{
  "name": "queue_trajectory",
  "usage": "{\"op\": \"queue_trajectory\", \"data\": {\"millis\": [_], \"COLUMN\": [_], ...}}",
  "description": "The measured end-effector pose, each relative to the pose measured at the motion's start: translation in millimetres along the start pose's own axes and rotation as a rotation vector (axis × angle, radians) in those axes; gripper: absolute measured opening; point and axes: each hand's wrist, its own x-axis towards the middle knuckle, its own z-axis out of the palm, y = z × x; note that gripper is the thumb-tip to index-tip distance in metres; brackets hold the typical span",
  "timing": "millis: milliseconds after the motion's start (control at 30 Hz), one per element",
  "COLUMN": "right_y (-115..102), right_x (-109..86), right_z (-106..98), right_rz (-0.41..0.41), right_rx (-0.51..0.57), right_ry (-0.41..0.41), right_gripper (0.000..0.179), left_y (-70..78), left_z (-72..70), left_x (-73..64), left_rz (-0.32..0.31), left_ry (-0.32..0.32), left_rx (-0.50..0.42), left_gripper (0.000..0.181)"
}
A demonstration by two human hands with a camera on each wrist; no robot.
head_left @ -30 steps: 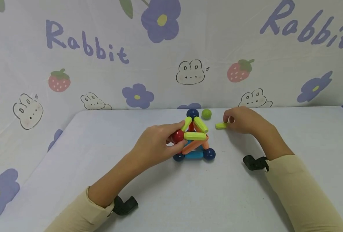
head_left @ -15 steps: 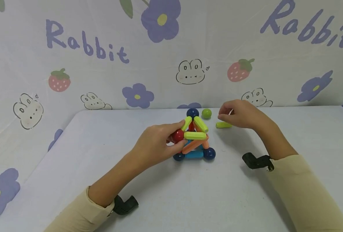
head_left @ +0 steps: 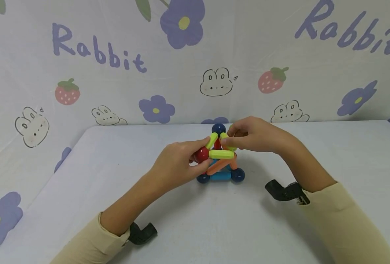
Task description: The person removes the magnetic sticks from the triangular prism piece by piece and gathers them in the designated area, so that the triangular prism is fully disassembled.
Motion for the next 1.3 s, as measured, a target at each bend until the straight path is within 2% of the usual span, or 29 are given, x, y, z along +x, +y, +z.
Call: {"op": "queue_trajectory", "data": {"millis": [233, 367, 633, 833, 1033, 1300], "right_y": [-1, 2, 14, 22, 43, 72], "right_x": [-3.0, -4.1, -5.7, -2.8, 2.6, 8.5], "right_z": [-3, -6, -13, -14, -12, -6], "right_rz": [-0.097, -0.121, -0.073, 0.004, 0.051, 0.083], "right_rx": [0.011, -0.033, -0.111, -0.191, -0.311, -0.358], "right_ry": [-0.019, -0.026, 0.004, 0.006, -0.018, -0.023], "right_gripper": [0.021, 0.02, 0.015, 0.011, 0.008, 0.006], "left_y": [0.0, 0.2, 1.3, 0.5, 0.1, -0.1], "left_z": [0.2, 0.0, -0.6, -0.6, -0.5, 0.0], "left_x": [-0.2, -0.4, -0.2, -0.3, -0.5, -0.7], "left_rz": [0.002, -0.005, -0.002, -0.003, -0.002, 0.013], "left_ry": [0.004, 0.002, 0.006, 0.006, 0.003, 0.013], "left_rx": [-0.002, -0.003, -0.006, 0.009, 0.01, 0.012], "left_gripper": [0.054, 0.054, 0.055, 0.054, 0.054, 0.054]}}
